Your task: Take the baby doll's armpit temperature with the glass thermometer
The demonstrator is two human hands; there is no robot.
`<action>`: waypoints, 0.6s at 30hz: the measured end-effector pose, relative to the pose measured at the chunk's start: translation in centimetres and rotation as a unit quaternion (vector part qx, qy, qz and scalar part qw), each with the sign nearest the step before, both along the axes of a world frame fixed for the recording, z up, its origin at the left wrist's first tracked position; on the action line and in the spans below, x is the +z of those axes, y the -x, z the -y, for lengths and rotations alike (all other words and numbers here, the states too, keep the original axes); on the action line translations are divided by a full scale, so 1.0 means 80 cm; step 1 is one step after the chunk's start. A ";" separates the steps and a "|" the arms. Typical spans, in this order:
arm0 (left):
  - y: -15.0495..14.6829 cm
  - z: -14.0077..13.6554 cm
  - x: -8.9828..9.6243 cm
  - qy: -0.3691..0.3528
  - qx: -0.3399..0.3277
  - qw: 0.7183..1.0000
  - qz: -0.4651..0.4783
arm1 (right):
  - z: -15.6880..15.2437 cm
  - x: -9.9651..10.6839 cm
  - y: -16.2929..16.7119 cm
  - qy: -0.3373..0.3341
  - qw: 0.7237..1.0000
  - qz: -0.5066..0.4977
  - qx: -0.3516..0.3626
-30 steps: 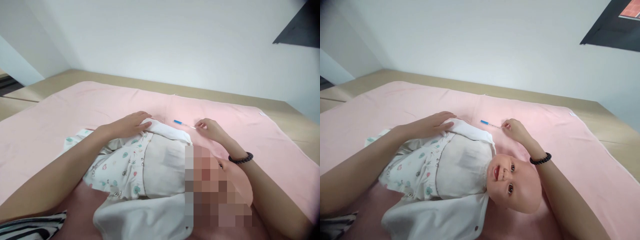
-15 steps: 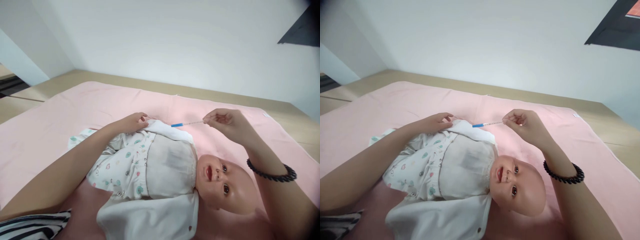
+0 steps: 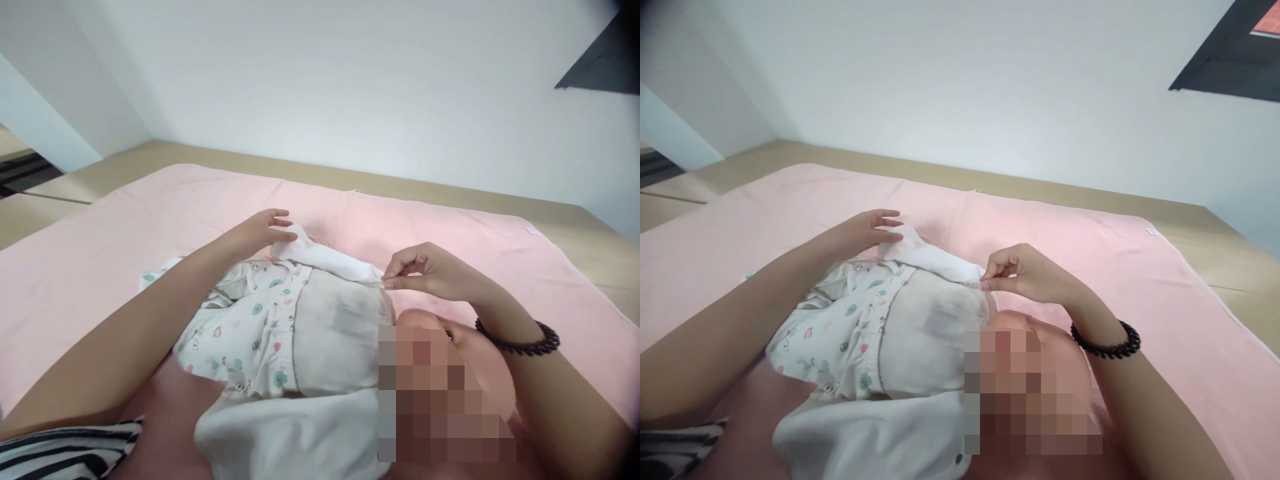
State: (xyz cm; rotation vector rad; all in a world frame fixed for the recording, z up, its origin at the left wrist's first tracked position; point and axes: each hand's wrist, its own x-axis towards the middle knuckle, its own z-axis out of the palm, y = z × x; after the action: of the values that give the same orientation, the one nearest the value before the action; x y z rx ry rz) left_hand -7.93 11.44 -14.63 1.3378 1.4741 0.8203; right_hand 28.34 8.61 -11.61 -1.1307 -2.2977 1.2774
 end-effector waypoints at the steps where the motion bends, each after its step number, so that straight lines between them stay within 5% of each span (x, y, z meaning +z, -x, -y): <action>1: 0.000 -0.001 0.000 0.014 -0.008 1.000 0.023 | -0.003 -0.002 -0.004 0.015 1.000 -0.016 0.000; 8: -0.001 0.003 0.007 0.060 -0.059 0.995 0.050 | -0.014 -0.014 -0.013 0.065 0.996 -0.063 -0.005; 13: 0.002 0.010 0.010 0.098 -0.126 0.985 -0.065 | -0.021 -0.047 0.008 0.099 0.992 -0.082 0.007; 18: 0.000 0.013 0.013 0.106 -0.129 0.985 -0.049 | -0.027 -0.048 0.005 0.029 0.996 -0.040 0.070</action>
State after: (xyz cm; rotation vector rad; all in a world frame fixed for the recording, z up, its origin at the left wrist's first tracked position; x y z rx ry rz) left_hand -7.94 10.43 -13.59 1.3862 1.3841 0.4239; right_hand 27.91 10.79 -15.42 -0.9322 -2.3306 1.4228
